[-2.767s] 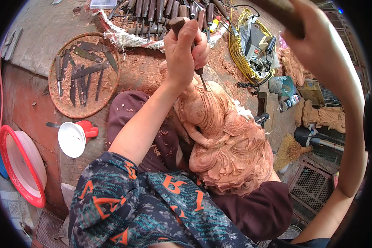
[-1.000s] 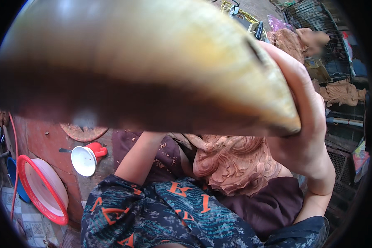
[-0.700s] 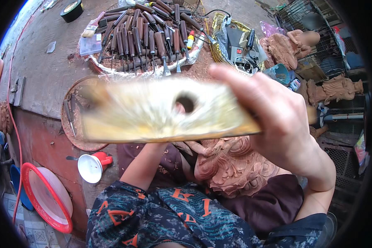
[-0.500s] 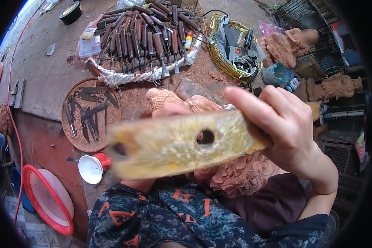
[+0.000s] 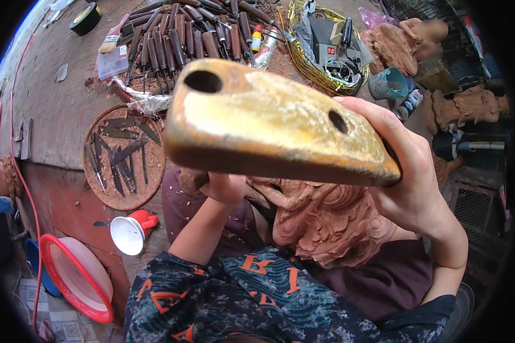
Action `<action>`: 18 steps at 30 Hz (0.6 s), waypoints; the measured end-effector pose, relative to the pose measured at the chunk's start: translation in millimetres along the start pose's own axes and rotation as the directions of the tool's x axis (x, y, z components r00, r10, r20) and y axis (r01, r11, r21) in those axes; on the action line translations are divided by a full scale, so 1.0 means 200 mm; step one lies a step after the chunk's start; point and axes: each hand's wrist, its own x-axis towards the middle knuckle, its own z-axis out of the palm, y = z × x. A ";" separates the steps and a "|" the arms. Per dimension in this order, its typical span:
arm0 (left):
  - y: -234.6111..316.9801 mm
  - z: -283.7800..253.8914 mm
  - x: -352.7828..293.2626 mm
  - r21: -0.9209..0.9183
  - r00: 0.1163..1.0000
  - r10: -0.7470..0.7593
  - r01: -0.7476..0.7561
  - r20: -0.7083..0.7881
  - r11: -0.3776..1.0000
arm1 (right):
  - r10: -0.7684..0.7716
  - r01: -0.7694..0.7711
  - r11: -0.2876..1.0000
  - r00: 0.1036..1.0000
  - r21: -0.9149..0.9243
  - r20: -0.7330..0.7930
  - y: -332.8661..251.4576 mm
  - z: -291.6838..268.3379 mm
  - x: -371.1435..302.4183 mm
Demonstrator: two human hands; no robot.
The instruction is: The person carves a wooden Buddha statue using a chisel and a wooden mallet. They repeatedly strike the chisel to shape the wood, occasionally pausing to select different chisels from a nearby collection.
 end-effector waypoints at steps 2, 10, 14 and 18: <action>-0.01 -0.01 0.00 0.022 0.999 0.004 -0.005 0.045 1.000 | 0.003 -0.003 1.000 1.000 0.001 0.017 0.00 0.00 0.00; -0.05 -0.04 -0.01 0.048 0.988 -0.013 0.006 0.152 0.999 | -0.056 0.056 0.998 0.998 0.015 -0.007 -0.02 0.01 0.01; -0.01 -0.04 -0.02 0.066 0.988 -0.004 -0.006 0.157 0.998 | -0.080 0.096 0.933 0.995 -0.347 0.060 -0.10 0.00 0.03; 0.00 -0.03 -0.04 0.083 0.980 -0.003 -0.014 0.201 0.996 | -0.217 0.184 0.723 0.975 -0.666 0.034 -0.17 0.01 0.06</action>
